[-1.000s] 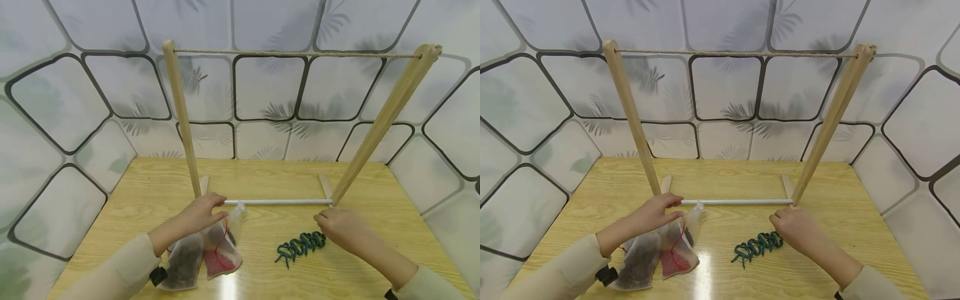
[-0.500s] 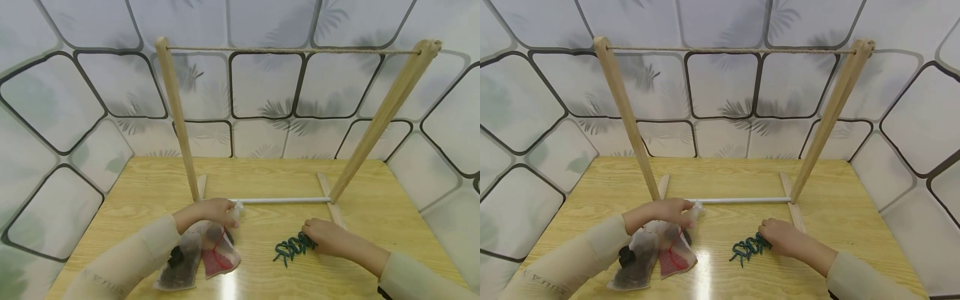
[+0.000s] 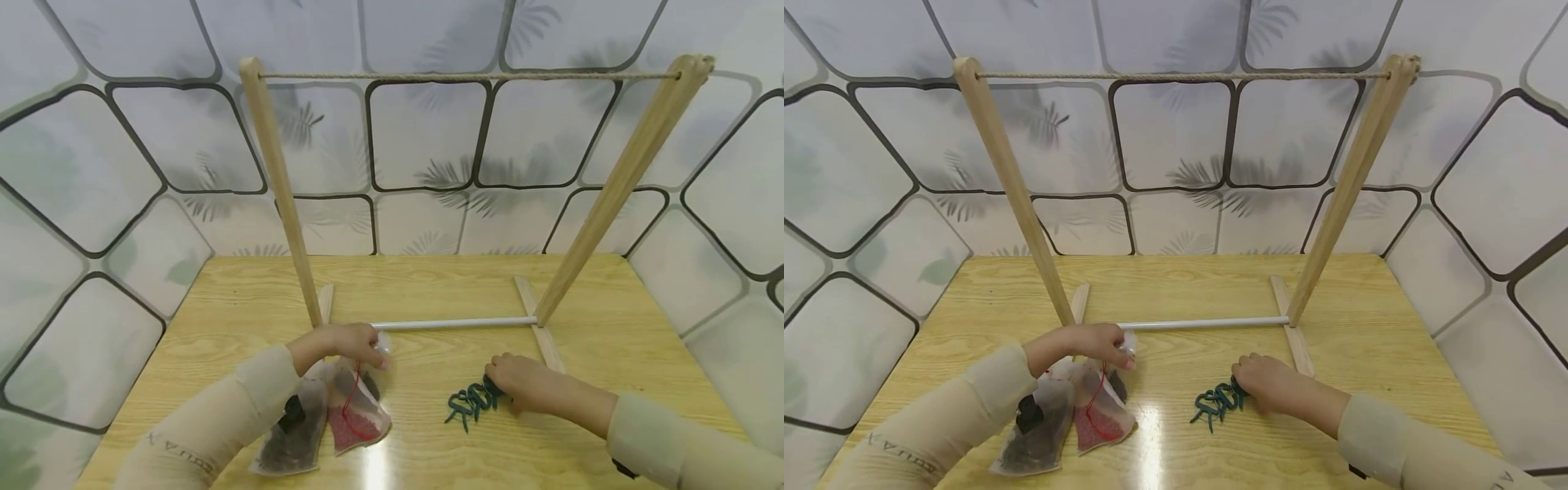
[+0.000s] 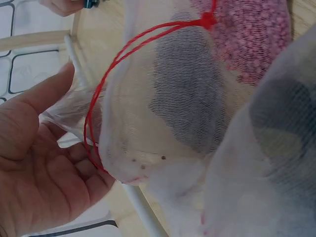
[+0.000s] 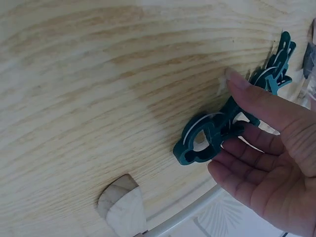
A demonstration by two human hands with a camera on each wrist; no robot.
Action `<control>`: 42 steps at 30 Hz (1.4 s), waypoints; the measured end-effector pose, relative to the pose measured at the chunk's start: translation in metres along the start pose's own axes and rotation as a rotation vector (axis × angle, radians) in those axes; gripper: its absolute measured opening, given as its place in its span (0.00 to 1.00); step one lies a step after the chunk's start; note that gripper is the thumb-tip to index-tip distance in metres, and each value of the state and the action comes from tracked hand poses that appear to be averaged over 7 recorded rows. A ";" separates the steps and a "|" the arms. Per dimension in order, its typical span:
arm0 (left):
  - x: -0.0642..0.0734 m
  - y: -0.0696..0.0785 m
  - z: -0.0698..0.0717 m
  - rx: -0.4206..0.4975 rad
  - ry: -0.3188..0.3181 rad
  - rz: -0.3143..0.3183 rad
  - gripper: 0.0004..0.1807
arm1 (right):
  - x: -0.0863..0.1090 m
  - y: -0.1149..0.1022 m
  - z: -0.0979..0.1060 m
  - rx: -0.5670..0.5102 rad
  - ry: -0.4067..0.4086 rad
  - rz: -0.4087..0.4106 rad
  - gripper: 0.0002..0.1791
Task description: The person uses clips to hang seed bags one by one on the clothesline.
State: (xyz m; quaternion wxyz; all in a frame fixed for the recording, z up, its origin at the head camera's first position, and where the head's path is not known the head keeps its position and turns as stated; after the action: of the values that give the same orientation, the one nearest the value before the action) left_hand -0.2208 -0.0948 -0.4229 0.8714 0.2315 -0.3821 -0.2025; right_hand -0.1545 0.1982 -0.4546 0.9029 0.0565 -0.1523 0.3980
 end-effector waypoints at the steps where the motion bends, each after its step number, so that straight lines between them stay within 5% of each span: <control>1: 0.001 0.001 0.000 -0.006 0.004 -0.016 0.16 | 0.001 0.000 0.001 -0.004 -0.002 -0.001 0.26; 4: 0.003 0.003 0.001 -0.027 0.018 -0.055 0.22 | 0.007 0.004 0.005 -0.075 0.016 -0.009 0.20; 7: 0.005 0.003 0.003 -0.032 0.014 -0.080 0.23 | 0.015 0.013 0.010 -0.290 0.065 -0.029 0.17; 14: 0.008 0.002 0.005 0.061 -0.056 -0.121 0.05 | 0.030 0.038 0.014 -1.082 0.123 -0.041 0.27; 17: 0.008 0.002 0.006 0.104 -0.045 -0.161 0.10 | 0.033 0.047 0.009 -1.424 0.108 -0.048 0.31; 20: 0.009 0.003 0.006 0.167 -0.021 -0.236 0.11 | 0.036 0.054 0.006 -1.779 0.054 0.042 0.21; 23: 0.010 0.007 0.005 0.311 -0.017 -0.305 0.09 | 0.040 0.058 0.007 -2.002 0.007 0.134 0.16; 28: 0.015 0.031 0.010 0.556 0.105 -0.356 0.13 | 0.048 0.057 0.022 -1.933 0.100 0.164 0.16; 32: 0.020 0.057 0.020 0.631 0.258 -0.394 0.14 | 0.057 0.052 0.047 -1.770 0.225 0.118 0.14; 36: 0.024 0.085 0.037 0.602 0.361 -0.445 0.12 | 0.074 0.048 0.084 -1.532 0.359 0.080 0.14; 42: 0.023 0.133 0.070 0.511 0.402 -0.510 0.12 | 0.106 0.040 0.158 -1.108 0.542 0.023 0.13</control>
State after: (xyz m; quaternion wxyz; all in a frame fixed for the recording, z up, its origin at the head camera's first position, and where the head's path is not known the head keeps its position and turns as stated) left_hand -0.2362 -0.0167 -0.2928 0.7652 0.5625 -0.1725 -0.2613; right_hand -0.1530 0.2648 -0.2717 0.8003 -0.5257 -0.1024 0.2697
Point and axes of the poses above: each hand's wrist, its own x-axis away from the middle knuckle, its own z-axis out of the back of the hand, y = z × x, the point moved 2 cm from there along -x, towards the middle knuckle, and after that the axes turned 4 degrees about z, right-handed, at the moved point
